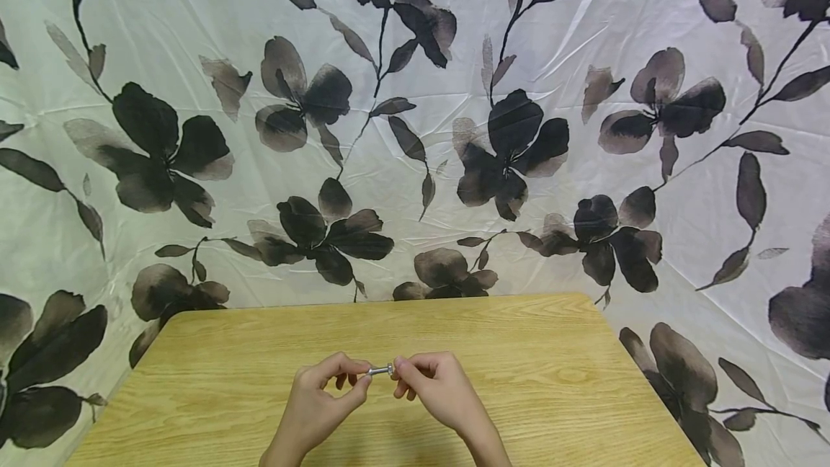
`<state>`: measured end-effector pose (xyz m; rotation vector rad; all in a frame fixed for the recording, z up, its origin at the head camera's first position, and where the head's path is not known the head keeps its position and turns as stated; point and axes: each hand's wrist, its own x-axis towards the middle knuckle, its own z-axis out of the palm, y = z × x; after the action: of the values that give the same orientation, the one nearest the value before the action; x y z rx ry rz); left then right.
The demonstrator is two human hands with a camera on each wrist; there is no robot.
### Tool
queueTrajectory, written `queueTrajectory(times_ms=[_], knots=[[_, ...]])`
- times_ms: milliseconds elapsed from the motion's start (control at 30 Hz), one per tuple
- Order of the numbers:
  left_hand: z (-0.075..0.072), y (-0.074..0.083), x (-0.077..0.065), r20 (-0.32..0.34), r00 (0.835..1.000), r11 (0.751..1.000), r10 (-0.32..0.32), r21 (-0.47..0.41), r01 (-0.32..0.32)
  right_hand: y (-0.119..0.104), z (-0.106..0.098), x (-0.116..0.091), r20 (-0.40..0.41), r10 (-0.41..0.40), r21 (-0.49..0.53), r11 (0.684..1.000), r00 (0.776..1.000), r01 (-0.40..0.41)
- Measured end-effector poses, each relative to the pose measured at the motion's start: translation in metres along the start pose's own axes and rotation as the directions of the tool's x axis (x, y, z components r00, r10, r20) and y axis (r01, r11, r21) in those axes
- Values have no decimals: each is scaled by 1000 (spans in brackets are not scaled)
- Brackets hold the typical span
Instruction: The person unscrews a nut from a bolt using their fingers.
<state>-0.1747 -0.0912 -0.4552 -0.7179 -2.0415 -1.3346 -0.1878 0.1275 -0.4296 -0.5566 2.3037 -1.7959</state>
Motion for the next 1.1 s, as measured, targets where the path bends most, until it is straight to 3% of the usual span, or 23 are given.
queueTrajectory(times_ms=[1100], knots=[[3, -4, 0, 5, 999, 999, 44, 17, -44, -3, 0, -1, 15, -22, 12, 1000, 1000, 22]])
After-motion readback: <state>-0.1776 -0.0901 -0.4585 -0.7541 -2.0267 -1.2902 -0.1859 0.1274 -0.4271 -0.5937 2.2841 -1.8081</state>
